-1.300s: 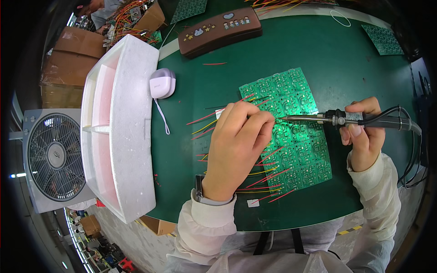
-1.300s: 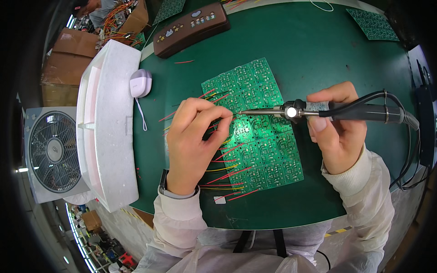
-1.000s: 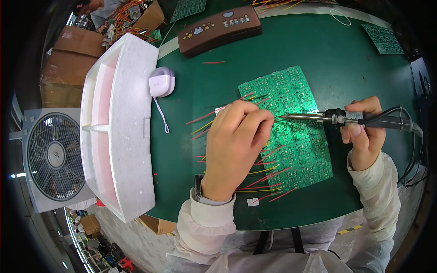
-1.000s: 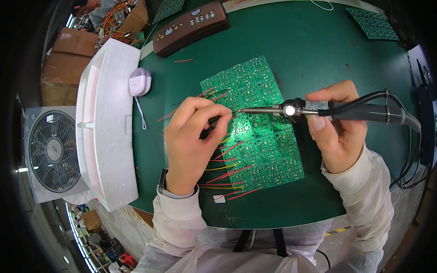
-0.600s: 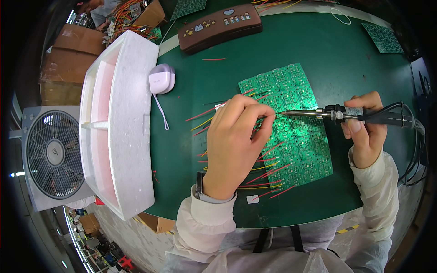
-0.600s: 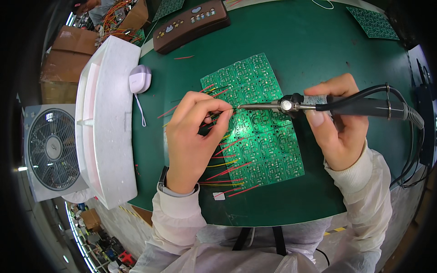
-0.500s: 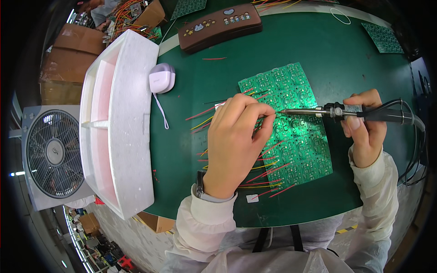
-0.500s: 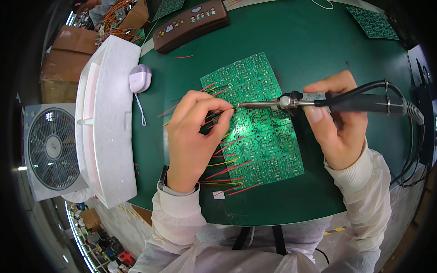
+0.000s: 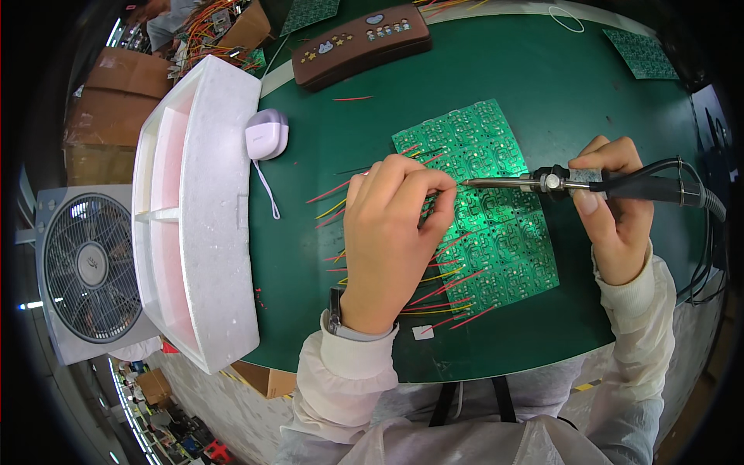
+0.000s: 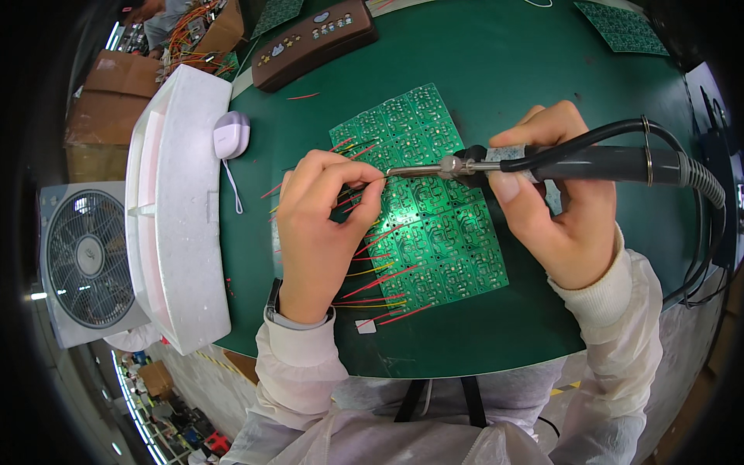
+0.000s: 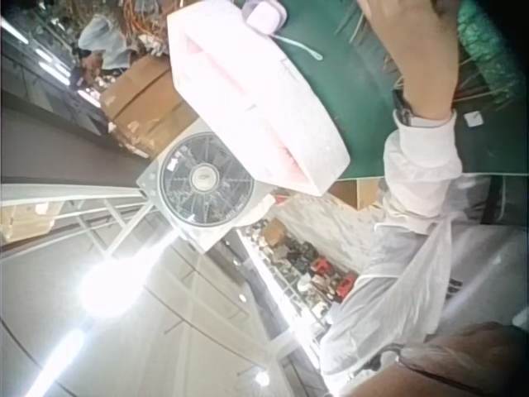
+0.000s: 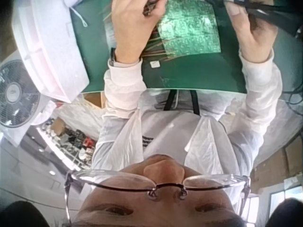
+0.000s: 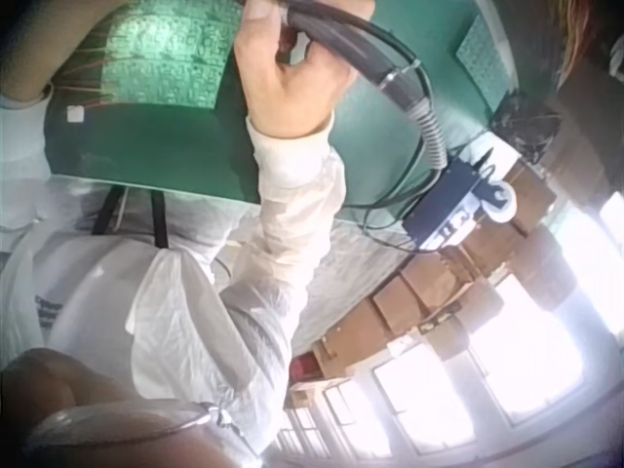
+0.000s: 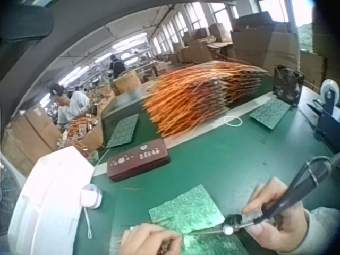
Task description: The person solders multiple wires onto a green printed circuit board using a handheld soldering iron.
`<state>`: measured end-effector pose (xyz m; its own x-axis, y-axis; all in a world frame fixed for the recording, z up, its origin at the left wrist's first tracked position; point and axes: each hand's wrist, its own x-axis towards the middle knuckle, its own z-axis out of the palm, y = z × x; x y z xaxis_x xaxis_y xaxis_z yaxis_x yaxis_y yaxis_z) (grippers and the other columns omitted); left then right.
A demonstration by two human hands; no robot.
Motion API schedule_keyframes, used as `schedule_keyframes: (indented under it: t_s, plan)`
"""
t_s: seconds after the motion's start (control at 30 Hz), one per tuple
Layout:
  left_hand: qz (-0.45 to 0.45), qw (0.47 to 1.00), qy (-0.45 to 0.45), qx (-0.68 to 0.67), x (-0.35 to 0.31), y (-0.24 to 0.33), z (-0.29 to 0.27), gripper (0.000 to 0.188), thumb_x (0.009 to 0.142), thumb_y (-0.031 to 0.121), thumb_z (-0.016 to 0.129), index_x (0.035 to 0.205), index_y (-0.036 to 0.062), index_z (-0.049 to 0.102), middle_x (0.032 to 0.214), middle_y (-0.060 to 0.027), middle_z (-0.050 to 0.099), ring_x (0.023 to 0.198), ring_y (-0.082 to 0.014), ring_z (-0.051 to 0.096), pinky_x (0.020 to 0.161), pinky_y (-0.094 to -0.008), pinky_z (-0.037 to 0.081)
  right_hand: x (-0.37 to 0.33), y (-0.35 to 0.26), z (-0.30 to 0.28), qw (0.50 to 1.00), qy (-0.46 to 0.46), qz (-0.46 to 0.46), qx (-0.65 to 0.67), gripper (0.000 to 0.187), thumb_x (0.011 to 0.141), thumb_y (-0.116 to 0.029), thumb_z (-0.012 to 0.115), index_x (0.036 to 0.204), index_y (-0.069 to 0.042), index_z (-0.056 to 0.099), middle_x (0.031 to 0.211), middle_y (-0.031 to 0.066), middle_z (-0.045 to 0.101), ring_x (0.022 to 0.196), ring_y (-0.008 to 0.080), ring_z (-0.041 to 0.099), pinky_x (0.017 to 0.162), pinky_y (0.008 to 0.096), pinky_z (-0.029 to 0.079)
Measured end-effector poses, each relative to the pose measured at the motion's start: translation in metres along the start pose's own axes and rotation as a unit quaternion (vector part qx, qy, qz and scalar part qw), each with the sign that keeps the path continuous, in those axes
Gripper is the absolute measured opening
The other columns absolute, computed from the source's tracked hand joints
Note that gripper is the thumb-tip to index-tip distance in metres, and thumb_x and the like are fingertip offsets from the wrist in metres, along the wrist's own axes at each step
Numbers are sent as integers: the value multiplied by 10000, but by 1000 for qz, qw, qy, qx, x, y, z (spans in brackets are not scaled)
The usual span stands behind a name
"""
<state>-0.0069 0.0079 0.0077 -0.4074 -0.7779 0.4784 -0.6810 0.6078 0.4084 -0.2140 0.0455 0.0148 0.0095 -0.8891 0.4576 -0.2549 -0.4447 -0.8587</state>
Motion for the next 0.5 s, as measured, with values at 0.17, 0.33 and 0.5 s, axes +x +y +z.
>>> schedule_keyframes:
  t_s: [0.17,0.33,0.5]
  plan:
    - [-50,997,-1,-56,-1,0,1,135,625,-15,647,704,59,568,709,-8,517,629,-124,470,541,-232,370,-1,0,0,1000,-10,-11,-11,150,741,-27,534,863,32,470,684,32,450,590,75,390,539,203,319]
    - [-45,998,-2,-54,-1,-1,1,136,623,-18,644,704,61,568,708,-6,517,625,-120,470,537,-225,370,-4,5,3,999,-4,-34,-11,163,748,-50,537,863,29,454,687,38,455,585,73,394,523,203,314]
    - [-43,998,-3,-37,0,1,1,143,617,-19,644,704,66,569,703,-4,518,629,-122,483,557,-232,366,-6,14,8,996,18,-82,-6,158,760,-63,526,857,23,435,679,42,455,564,67,387,500,199,303]
